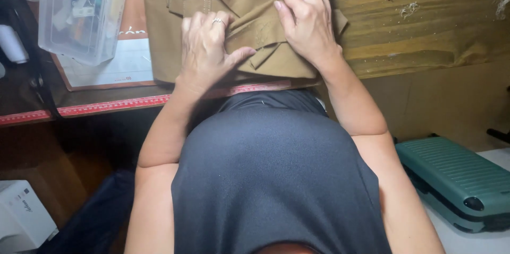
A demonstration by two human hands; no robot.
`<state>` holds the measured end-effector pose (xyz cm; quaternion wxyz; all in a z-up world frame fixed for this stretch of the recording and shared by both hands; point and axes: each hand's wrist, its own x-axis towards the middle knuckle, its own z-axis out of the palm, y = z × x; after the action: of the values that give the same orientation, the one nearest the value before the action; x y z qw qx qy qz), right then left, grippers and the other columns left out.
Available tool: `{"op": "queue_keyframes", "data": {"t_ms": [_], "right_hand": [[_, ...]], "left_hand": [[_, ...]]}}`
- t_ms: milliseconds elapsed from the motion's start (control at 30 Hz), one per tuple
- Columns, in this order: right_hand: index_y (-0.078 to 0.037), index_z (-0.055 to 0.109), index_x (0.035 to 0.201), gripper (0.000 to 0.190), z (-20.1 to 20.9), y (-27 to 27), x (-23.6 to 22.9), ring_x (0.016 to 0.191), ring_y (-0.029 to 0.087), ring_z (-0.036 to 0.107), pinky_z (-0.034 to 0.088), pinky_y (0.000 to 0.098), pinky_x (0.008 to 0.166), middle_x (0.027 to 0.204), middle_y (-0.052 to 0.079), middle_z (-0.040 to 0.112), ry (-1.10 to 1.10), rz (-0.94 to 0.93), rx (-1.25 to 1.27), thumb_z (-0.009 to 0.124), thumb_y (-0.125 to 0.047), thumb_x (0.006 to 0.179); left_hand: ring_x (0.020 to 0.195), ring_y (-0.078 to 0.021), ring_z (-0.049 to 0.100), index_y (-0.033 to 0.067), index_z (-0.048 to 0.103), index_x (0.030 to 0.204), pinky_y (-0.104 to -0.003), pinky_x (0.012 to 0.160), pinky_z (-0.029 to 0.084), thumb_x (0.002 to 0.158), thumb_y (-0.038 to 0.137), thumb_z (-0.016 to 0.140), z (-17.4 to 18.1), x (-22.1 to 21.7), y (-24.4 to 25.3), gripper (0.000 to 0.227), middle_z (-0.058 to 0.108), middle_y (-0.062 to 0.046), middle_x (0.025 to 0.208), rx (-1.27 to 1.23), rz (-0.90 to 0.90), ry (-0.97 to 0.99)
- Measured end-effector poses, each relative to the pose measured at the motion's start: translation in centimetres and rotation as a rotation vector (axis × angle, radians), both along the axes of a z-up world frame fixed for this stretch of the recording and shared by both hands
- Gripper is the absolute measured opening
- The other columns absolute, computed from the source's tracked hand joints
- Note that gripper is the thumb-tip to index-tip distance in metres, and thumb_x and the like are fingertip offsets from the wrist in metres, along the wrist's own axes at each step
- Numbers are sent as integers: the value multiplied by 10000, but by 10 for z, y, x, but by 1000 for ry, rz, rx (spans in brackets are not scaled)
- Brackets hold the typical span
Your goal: Using a seam ripper to carefully remove stitches from a brown fabric garment on a wooden workbench.
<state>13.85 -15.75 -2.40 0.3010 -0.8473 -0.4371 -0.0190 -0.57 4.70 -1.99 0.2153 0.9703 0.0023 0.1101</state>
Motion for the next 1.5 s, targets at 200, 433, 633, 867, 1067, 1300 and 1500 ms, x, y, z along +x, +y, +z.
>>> {"op": "queue_keyframes", "data": {"t_ms": [200, 433, 633, 867, 1067, 1300, 1500], "right_hand": [[-11, 719, 1301, 282, 3, 23, 34, 1065, 445, 570, 416, 502, 922, 1191, 272, 639, 41, 71, 43, 586, -68, 1059], [20, 715, 1151, 467, 0, 30, -44, 916, 321, 554, 481, 457, 822, 1049, 154, 570, -107, 13, 138, 903, -318, 888], [16, 727, 1027, 84, -16, 17, -44, 708, 269, 476, 451, 404, 690, 771, 89, 524, -254, 66, 275, 704, -64, 1035], [20, 718, 972, 77, -12, -77, -10, 671, 169, 542, 448, 303, 629, 816, 97, 603, 351, -350, 650, 725, -14, 1040], [100, 692, 1039, 110, -16, -137, 8, 629, 206, 585, 469, 305, 545, 872, 175, 631, 319, -426, 592, 709, 11, 1101], [86, 703, 1287, 334, 3, -110, -41, 744, 175, 574, 552, 282, 658, 979, 152, 623, 274, -159, 108, 819, 96, 974], [-88, 693, 1073, 280, -16, -44, -70, 644, 195, 504, 506, 348, 652, 972, 66, 596, 84, -214, 106, 898, -164, 897]], "left_hand": [[851, -259, 622, 71, 542, 1189, -415, 808, 493, 823, 507, 934, 18, 2, 20, 691, 619, -69, 942, -294, 128, 34], [776, -283, 638, 140, 613, 1023, -460, 814, 453, 812, 641, 877, 2, -25, 29, 605, 627, 36, 779, -215, 73, 210], [654, -248, 598, 127, 664, 869, -416, 822, 477, 880, 406, 907, 5, -20, 29, 370, 633, 46, 647, -334, -49, 218], [777, -117, 619, 121, 644, 838, -277, 751, 495, 927, 203, 870, 17, -18, 25, 256, 663, -26, 908, -652, -65, 273], [706, -32, 659, 128, 617, 1018, -160, 648, 514, 914, 136, 833, 20, -25, 22, 240, 698, 10, 815, -1039, 73, 501], [854, -259, 603, 46, 642, 1090, -385, 798, 471, 963, 209, 831, 21, -30, 11, 280, 684, -83, 966, -371, 32, -77], [1035, -290, 600, 32, 611, 1207, -397, 859, 525, 858, 118, 777, 9, 18, -54, 396, 617, -105, 1200, 75, -263, -295]]}}
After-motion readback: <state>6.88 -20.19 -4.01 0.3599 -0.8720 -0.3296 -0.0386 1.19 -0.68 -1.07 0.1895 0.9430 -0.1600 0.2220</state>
